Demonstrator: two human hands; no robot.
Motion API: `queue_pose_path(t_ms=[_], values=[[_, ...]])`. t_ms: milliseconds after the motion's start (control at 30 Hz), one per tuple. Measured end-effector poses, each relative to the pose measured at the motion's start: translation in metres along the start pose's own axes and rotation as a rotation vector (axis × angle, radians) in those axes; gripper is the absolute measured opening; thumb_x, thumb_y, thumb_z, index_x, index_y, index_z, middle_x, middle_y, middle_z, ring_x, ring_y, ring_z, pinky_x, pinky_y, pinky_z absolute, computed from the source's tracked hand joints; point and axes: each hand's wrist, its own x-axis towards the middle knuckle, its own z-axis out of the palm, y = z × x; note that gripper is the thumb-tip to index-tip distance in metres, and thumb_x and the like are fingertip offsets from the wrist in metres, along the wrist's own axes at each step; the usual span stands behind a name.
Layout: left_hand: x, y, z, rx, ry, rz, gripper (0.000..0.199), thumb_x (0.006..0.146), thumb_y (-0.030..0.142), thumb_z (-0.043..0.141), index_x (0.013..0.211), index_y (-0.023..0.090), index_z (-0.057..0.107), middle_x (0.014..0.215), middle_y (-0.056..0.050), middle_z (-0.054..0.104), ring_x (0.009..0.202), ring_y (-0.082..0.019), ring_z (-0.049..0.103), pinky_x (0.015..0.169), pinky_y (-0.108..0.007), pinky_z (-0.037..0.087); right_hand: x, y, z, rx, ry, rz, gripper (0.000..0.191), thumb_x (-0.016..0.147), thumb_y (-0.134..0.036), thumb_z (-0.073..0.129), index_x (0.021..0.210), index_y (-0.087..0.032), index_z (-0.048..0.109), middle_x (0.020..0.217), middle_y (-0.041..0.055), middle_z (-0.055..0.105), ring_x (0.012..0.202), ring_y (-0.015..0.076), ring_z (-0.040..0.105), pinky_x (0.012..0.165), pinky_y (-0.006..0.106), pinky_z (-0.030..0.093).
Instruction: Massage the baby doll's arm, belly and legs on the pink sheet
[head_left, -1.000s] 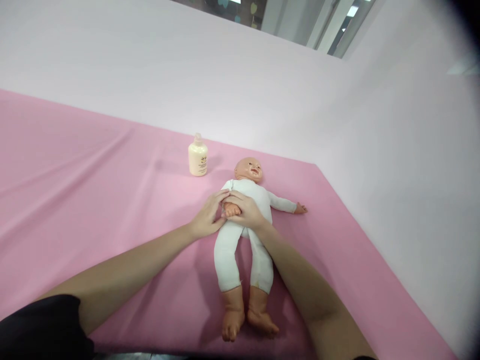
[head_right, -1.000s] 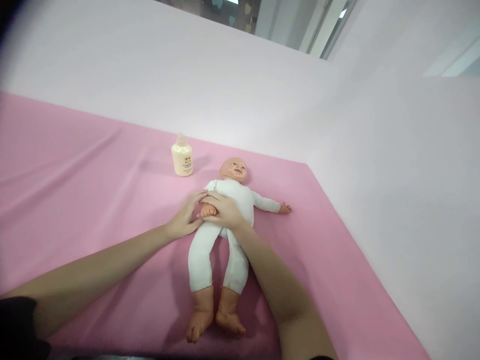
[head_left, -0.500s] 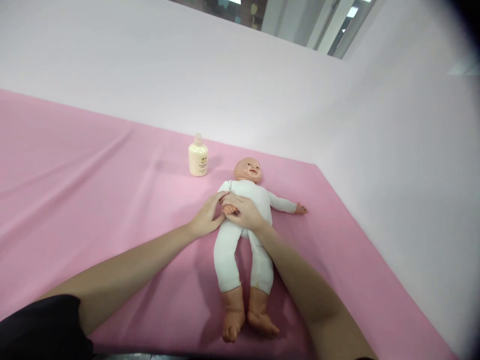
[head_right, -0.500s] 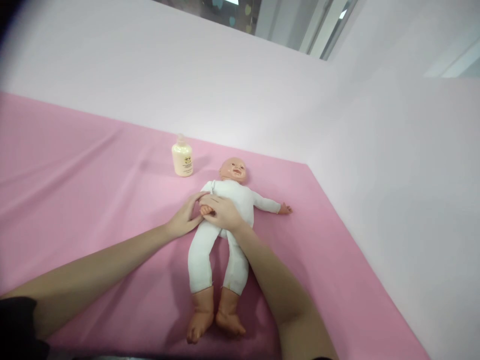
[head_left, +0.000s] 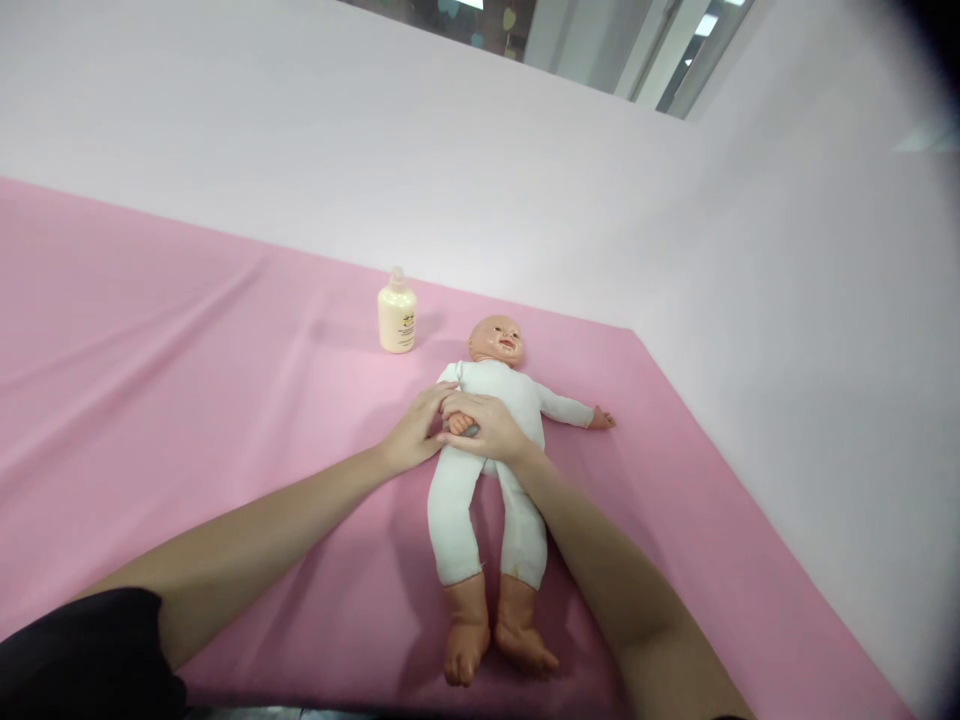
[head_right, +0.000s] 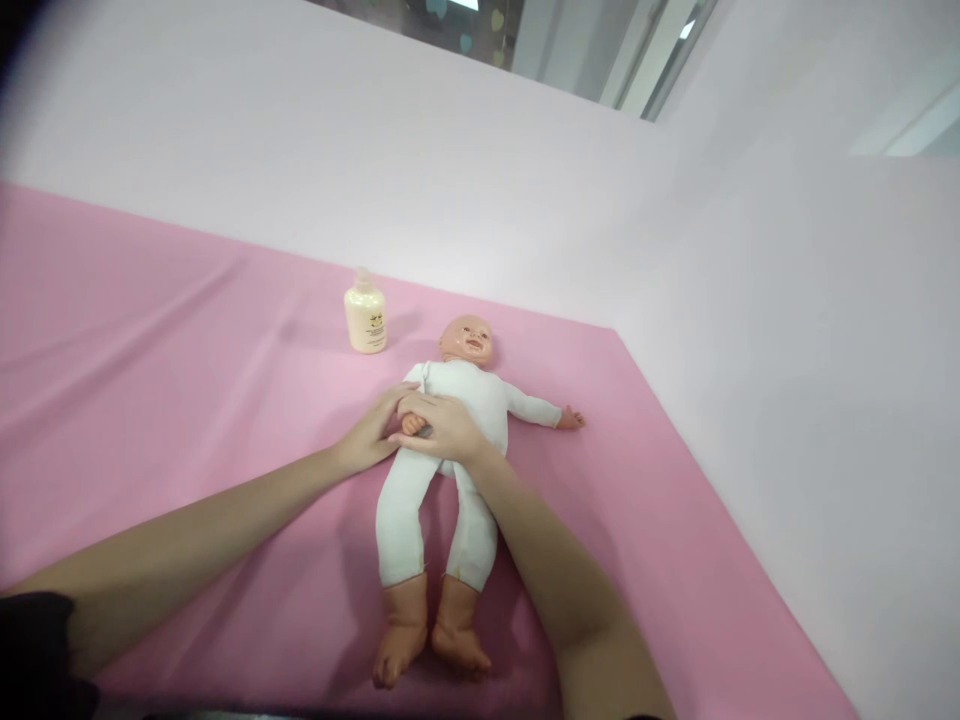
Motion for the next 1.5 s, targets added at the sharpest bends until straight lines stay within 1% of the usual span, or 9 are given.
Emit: queue_pose_path(t_ms=[100,300,633,767,900,1067,1267,1400,1500], values=[[0.000,0.001,-0.001,-0.005,-0.001,-0.005,0.057,0.089,0.049,0.048,0.133,0.016,0.038,0.138,-0.020,0.041,0.131,-0.031,0.037,0.107,-0.053,0.033,0.000,-0.001,-0.002,0.026,-0.018,-0.006,0.022,0.083,-0.043,0.058,0.093,-0.023,0.058,0.099,0.0030,0.066,0.090,0.0172,0.061,0.085,0.030,0.046],[0.001,0.004,0.001,0.016,0.024,-0.072,0.046,0.091,0.041,0.048,0.131,0.020,0.039,0.137,-0.016,0.043,0.130,-0.027,0.039,0.108,-0.052,0.034,-0.002,0.002,-0.002,0.094,-0.014,-0.047,0.023,0.093,-0.030,0.039,0.099,-0.022,0.059,0.103,0.0044,0.066,0.095,0.0166,0.061,0.090,0.032,0.047],[0.003,0.004,-0.001,-0.059,0.055,-0.058,0.053,0.091,0.042,0.048,0.135,0.018,0.034,0.135,-0.017,0.045,0.128,-0.027,0.041,0.108,-0.051,0.034,0.001,0.000,-0.003,0.188,0.109,-0.088,0.026,0.087,-0.032,0.054,0.111,-0.021,0.056,0.113,0.0093,0.060,0.112,0.0205,0.054,0.101,0.039,0.043],[0.002,0.003,-0.001,-0.047,0.084,-0.086,0.049,0.090,0.042,0.049,0.133,0.019,0.038,0.135,-0.015,0.045,0.128,-0.027,0.042,0.107,-0.050,0.035,0.000,0.002,-0.001,0.177,0.155,-0.040,0.025,0.088,-0.030,0.052,0.111,-0.022,0.055,0.112,0.0093,0.060,0.111,0.0203,0.055,0.097,0.039,0.046],[0.003,0.004,-0.001,-0.013,0.110,-0.104,0.039,0.088,0.039,0.054,0.122,0.020,0.049,0.133,-0.014,0.048,0.126,-0.025,0.044,0.106,-0.049,0.036,-0.002,0.003,0.000,0.174,0.180,-0.009,0.021,0.091,-0.027,0.047,0.108,-0.021,0.057,0.109,0.0088,0.060,0.105,0.0187,0.057,0.092,0.037,0.048],[0.006,0.010,-0.004,-0.002,0.072,-0.069,0.017,0.086,0.034,0.058,0.094,0.019,0.056,0.119,-0.010,0.056,0.121,-0.022,0.047,0.105,-0.044,0.037,-0.002,0.005,0.001,0.150,0.227,0.036,0.022,0.093,-0.025,0.041,0.104,-0.020,0.059,0.105,0.0080,0.062,0.102,0.0180,0.057,0.092,0.037,0.047],[0.008,0.015,-0.009,-0.039,0.083,-0.061,0.013,0.085,0.033,0.058,0.084,0.020,0.056,0.105,-0.007,0.060,0.109,-0.020,0.053,0.100,-0.039,0.040,0.000,0.005,0.002,0.117,0.176,0.036,0.021,0.089,-0.017,0.043,0.103,-0.020,0.058,0.104,0.0074,0.060,0.099,0.0170,0.057,0.088,0.034,0.048],[0.005,0.017,-0.009,0.022,0.147,-0.095,0.013,0.085,0.032,0.059,0.089,0.019,0.059,0.114,-0.009,0.055,0.112,-0.020,0.050,0.100,-0.040,0.040,0.001,0.005,0.003,0.106,0.133,0.097,0.035,0.082,-0.009,0.043,0.113,-0.021,0.055,0.115,0.0095,0.053,0.100,0.0176,0.055,0.082,0.033,0.050],[0.003,0.020,-0.009,0.131,0.190,-0.050,0.012,0.084,0.031,0.060,0.088,0.019,0.061,0.122,-0.009,0.050,0.116,-0.022,0.046,0.102,-0.043,0.037,0.002,0.005,0.002,0.106,0.096,0.102,0.045,0.076,-0.007,0.047,0.118,-0.020,0.052,0.123,0.0099,0.050,0.103,0.0187,0.055,0.083,0.034,0.050]])
